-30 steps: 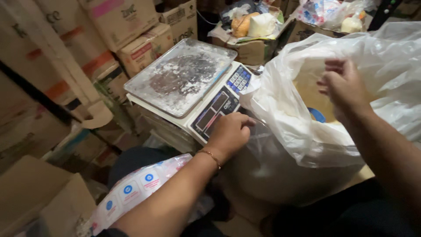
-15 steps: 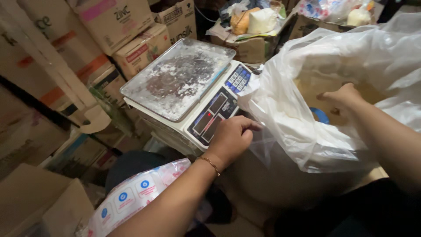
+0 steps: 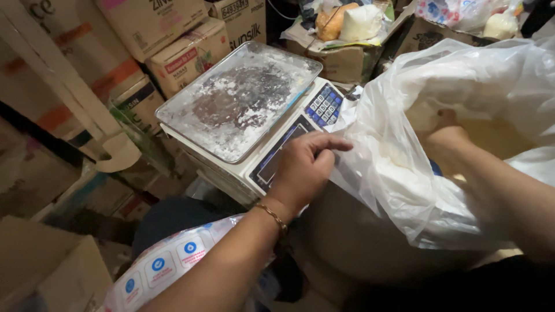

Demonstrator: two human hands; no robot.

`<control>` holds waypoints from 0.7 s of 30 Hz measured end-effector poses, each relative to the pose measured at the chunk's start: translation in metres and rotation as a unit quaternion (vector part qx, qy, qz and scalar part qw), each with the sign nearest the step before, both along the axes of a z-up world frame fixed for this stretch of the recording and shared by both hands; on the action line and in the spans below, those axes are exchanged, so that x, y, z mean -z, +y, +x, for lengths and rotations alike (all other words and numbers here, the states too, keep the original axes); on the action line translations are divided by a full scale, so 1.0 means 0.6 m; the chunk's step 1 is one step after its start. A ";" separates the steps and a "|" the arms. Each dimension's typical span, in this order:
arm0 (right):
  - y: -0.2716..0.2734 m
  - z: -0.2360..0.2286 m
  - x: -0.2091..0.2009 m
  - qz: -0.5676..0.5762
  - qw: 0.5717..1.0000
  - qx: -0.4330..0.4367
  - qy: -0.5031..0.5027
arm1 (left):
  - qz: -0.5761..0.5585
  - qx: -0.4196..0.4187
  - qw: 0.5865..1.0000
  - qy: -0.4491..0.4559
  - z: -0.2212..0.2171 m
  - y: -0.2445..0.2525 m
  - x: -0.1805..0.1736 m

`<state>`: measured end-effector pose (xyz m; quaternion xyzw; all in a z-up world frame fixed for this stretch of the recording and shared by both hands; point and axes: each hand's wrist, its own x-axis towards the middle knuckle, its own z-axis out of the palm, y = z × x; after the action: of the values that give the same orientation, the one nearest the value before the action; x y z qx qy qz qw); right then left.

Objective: The person scoops a yellowish powder from a large sack into small plastic bags using a blue scoop, weighs each bag on a digital scale, and adjusts the amount to reach a target weight. The person then ties the filled bags and sets them aside.

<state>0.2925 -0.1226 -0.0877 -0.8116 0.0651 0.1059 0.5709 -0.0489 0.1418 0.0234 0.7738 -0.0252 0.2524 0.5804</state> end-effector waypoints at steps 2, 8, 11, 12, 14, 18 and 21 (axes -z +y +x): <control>-0.019 0.008 -0.017 -0.010 1.000 0.004 0.009 | -0.026 -0.008 1.000 0.001 0.009 0.009 -0.008; -0.015 -0.042 -0.024 -0.008 0.995 -0.076 0.065 | -0.094 -0.005 0.995 0.012 0.027 0.003 -0.013; 0.059 -0.076 -0.013 0.025 0.983 -0.158 0.091 | -0.085 -0.022 0.996 0.003 0.019 0.005 -0.007; 0.084 -0.079 -0.014 0.034 0.980 -0.173 0.096 | -0.087 -0.025 0.996 0.008 0.016 0.009 -0.006; 0.114 -0.085 -0.018 0.047 0.976 -0.184 0.104 | -0.082 -0.029 0.996 -0.009 0.008 0.015 -0.005; 0.130 -0.079 -0.031 0.067 0.975 -0.179 0.114 | -0.054 -0.029 0.996 -0.063 0.000 0.024 -0.019; 0.105 -0.068 -0.032 0.066 0.980 -0.156 0.104 | -0.074 -0.038 0.996 -0.012 -0.004 0.014 -0.029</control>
<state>0.2517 -0.0599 -0.0685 -0.7569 -0.0098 0.2817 0.5897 -0.0515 0.1501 0.0407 0.7263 0.0157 0.2845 0.6255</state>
